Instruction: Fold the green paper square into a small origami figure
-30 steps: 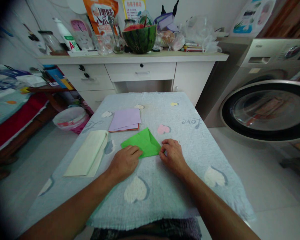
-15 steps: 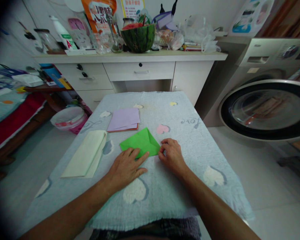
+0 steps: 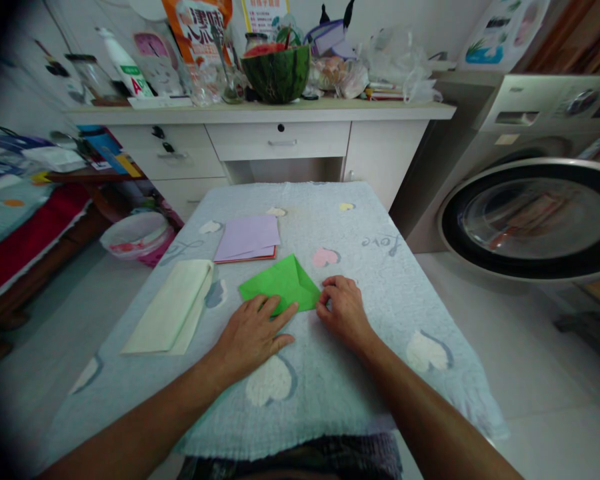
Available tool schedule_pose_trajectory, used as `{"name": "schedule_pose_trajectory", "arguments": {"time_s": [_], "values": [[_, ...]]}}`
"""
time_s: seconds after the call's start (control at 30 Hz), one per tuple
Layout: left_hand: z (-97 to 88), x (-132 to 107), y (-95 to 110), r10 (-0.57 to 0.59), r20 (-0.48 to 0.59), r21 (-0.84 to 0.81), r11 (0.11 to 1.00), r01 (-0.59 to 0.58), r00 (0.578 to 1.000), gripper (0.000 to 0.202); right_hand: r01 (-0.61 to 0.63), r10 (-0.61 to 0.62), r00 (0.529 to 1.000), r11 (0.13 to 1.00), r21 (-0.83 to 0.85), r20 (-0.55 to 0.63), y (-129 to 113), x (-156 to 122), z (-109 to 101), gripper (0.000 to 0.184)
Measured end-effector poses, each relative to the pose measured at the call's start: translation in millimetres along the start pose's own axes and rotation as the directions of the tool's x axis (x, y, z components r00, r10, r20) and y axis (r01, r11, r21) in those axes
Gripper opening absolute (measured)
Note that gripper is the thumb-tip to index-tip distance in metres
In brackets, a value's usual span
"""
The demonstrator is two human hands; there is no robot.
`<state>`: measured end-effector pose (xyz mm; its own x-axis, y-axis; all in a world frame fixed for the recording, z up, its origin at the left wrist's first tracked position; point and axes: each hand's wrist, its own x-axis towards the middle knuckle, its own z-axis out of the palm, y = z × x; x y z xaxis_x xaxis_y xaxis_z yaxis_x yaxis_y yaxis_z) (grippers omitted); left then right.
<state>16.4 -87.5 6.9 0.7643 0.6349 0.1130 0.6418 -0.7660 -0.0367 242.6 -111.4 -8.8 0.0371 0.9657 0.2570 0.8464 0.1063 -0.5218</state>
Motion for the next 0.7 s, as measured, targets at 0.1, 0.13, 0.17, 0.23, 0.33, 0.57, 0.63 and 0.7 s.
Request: {"name": "schedule_pose_trajectory", "arguments": {"time_s": [0.1, 0.13, 0.17, 0.23, 0.33, 0.57, 0.63, 0.7], "values": [[1.6, 0.5, -0.6, 0.013, -0.003, -0.015, 1.0, -0.013, 1.0, 0.054, -0.002, 0.002, 1.0, 1.0, -0.007, -0.003, 0.0, 0.1, 0.6, 0.006], [2.7, 0.6, -0.8, 0.026, -0.009, -0.026, 0.999, -0.026, 1.0, 0.054, -0.003, 0.003, 1.0, 1.0, -0.007, -0.002, 0.2, 0.1, 0.9, 0.006], [4.1, 0.7, -1.0, 0.041, -0.015, -0.04, 0.998, -0.042, 0.999, 0.054, -0.003, 0.003, 1.0, 1.0, -0.005, 0.0, 0.4, 0.1, 1.1, 0.005], [7.1, 0.7, -1.3, 0.066, -0.024, -0.072, 0.995, -0.068, 0.998, 0.053, -0.001, 0.001, 1.0, 1.0, 0.0, 0.003, 1.2, 0.1, 1.6, 0.006], [10.3, 0.5, -1.8, 0.079, -0.019, -0.1, 0.992, -0.081, 0.997, 0.051, 0.002, -0.002, 1.0, 1.0, 0.007, 0.002, 2.7, 0.1, 1.6, 0.006], [7.3, 0.6, -2.6, 0.088, 0.018, -0.068, 0.994, -0.087, 0.996, 0.052, -0.009, 0.008, 1.0, 1.0, 0.014, 0.028, 3.3, 1.1, -1.1, 0.006], [6.4, 0.8, -2.8, 0.093, 0.017, -0.065, 0.994, -0.091, 0.996, 0.052, -0.013, 0.012, 1.0, 1.0, 0.011, 0.024, 3.1, 1.8, -0.8, 0.007], [6.1, 0.8, -2.9, 0.091, 0.013, -0.069, 0.994, -0.09, 0.996, 0.051, -0.017, 0.017, 1.0, 1.0, 0.009, 0.015, 3.2, 2.4, 0.2, 0.008]]}}
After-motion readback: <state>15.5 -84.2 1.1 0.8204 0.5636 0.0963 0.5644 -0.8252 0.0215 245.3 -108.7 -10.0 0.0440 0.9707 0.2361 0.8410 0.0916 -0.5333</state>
